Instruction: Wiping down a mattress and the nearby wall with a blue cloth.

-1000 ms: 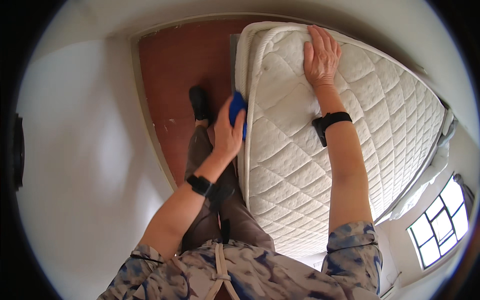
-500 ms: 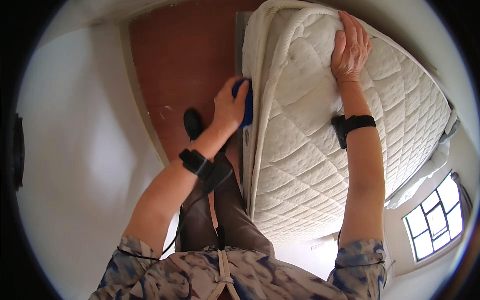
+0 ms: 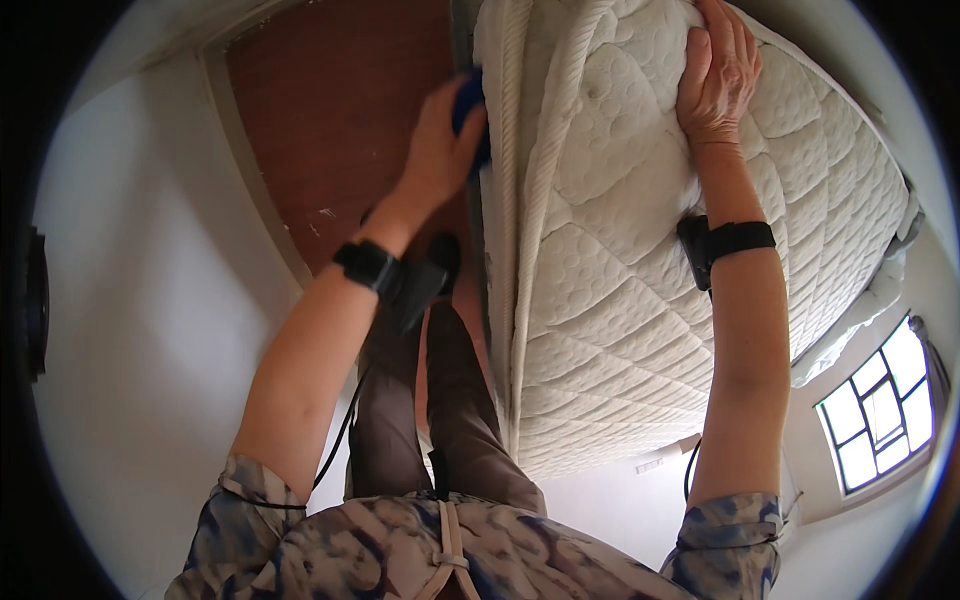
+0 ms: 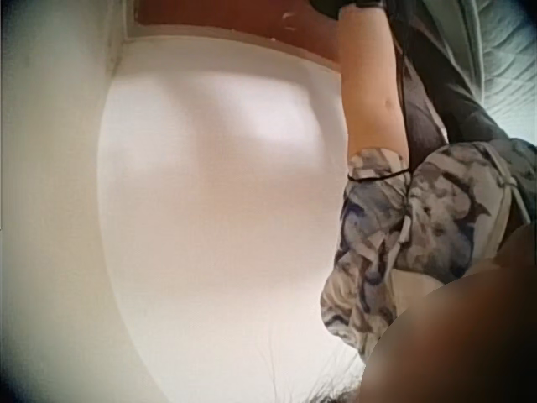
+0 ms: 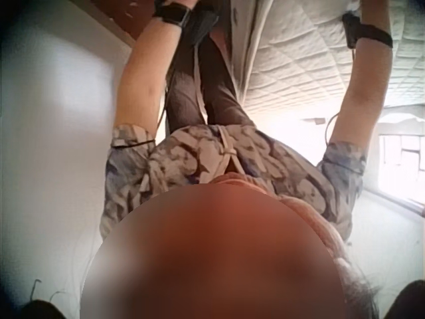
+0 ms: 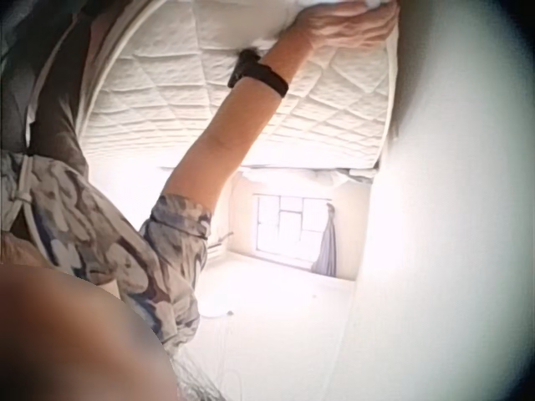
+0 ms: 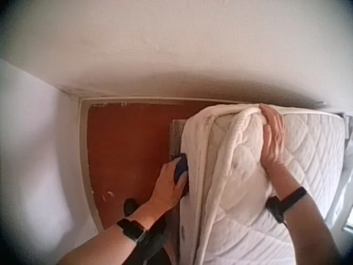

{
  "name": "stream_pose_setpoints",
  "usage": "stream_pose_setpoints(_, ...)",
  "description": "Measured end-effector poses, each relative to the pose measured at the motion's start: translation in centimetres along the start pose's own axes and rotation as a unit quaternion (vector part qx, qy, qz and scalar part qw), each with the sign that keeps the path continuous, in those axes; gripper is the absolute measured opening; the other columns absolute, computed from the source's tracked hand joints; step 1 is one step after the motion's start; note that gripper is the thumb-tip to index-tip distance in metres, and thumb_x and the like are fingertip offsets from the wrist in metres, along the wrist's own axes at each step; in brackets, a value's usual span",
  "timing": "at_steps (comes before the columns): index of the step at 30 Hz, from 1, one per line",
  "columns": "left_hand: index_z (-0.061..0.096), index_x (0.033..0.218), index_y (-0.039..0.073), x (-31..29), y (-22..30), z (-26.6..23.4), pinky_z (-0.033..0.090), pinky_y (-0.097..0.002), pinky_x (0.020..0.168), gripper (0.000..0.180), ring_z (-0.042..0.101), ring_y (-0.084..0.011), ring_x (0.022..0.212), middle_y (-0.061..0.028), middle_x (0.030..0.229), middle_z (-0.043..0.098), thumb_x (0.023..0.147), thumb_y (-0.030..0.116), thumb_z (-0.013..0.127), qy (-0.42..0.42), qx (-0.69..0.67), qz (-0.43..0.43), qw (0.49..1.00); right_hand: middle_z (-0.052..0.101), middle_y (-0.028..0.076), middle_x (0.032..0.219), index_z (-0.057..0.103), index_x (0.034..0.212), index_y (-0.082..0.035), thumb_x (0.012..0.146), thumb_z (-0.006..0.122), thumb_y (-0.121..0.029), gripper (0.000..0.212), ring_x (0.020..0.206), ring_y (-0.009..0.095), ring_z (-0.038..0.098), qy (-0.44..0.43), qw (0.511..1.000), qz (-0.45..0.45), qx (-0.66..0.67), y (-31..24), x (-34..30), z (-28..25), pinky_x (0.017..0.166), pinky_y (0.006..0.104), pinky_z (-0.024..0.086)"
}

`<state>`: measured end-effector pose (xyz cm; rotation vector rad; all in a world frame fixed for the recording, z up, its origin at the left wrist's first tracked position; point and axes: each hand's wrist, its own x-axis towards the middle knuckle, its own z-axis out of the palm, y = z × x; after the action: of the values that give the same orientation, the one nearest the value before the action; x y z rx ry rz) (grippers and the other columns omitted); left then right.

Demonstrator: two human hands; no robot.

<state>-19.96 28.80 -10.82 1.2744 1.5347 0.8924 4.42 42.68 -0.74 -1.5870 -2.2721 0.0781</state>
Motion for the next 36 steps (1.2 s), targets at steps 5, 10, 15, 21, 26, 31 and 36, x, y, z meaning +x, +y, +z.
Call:
stream_pose_setpoints(5,0.052,0.12,0.0,-15.5,-1.7,-1.3,0.046,-0.0449,0.089,0.043,0.056,-0.0434,0.101,-0.026,0.106,0.059,0.084,0.023,0.061,-0.351,0.028,-0.168,0.921,0.062,0.011,0.117,0.058,0.124,-0.009,0.097,0.026,-0.031,0.047,0.112,0.027,0.054,0.027,0.998,-0.058,-0.028,0.7,0.0,0.6,0.1,0.037,0.035)
stream_pose_setpoints(10,0.058,0.114,-0.004,-14.3,-4.1,-4.1,0.047,-0.0416,0.089,0.051,0.06,-0.0405,0.104,-0.0283,0.106,0.062,0.084,0.037,0.064,-0.208,0.069,-0.335,0.916,0.062,0.01,0.117,0.06,0.122,-0.01,0.098,0.025,-0.033,0.048,0.111,0.027,0.055,0.037,0.997,-0.065,-0.016,0.6,0.5,0.8,0.1,0.036,0.035)
stream_pose_setpoints(15,0.056,0.111,-0.006,1.2,-1.3,-4.9,0.049,-0.0365,0.079,0.049,0.064,-0.031,0.092,-0.0234,0.097,0.064,0.089,0.037,0.06,0.04,-0.147,-0.207,0.966,0.062,0.008,0.118,0.061,0.121,-0.011,0.098,0.025,-0.036,0.049,0.111,0.026,0.055,0.045,0.997,-0.062,-0.018,0.4,0.4,1.1,0.1,0.035,0.036)
stream_pose_setpoints(21,0.049,0.121,-0.004,6.5,2.4,-1.5,0.047,-0.0418,0.082,0.044,0.059,-0.038,0.093,-0.025,0.1,0.061,0.094,0.03,0.05,0.055,-0.111,-0.028,0.992,0.062,0.008,0.119,0.06,0.121,-0.01,0.098,0.024,-0.037,0.05,0.112,0.026,0.054,0.05,0.996,-0.067,-0.01,0.5,0.4,1.1,0.1,0.0346,0.036)
stream_pose_setpoints(26,0.041,0.128,-0.002,-5.6,-0.8,2.0,0.041,-0.0449,0.091,0.045,0.049,-0.045,0.106,-0.0304,0.111,0.052,0.096,0.028,0.047,-0.034,-0.074,-0.145,0.986,0.061,0.008,0.12,0.06,0.121,-0.009,0.098,0.024,-0.037,0.051,0.112,0.026,0.054,0.047,0.996,-0.071,-0.015,0.4,0.3,0.7,0.101,0.035,0.035)
stream_pose_setpoints(31,0.047,0.124,-0.004,-13.9,-2.0,0.3,0.043,-0.0452,0.092,0.046,0.053,-0.0455,0.106,-0.0326,0.111,0.055,0.095,0.031,0.048,-0.175,-0.033,-0.302,0.937,0.061,0.008,0.12,0.06,0.122,-0.009,0.098,0.022,-0.038,0.053,0.113,0.026,0.054,0.039,0.997,-0.062,-0.016,0.1,0.2,0.8,0.1,0.0355,0.036)
stream_pose_setpoints(36,0.061,0.113,0.001,-10.3,-5.1,-2.7,0.047,-0.0447,0.084,0.041,0.06,-0.0448,0.096,-0.0308,0.098,0.062,0.092,0.034,0.052,-0.34,0.176,-0.261,0.886,0.061,0.008,0.12,0.06,0.121,-0.009,0.098,0.021,-0.038,0.053,0.111,0.026,0.054,0.045,0.996,-0.069,-0.016,0.7,0.0,0.9,0.1,0.0358,0.036)
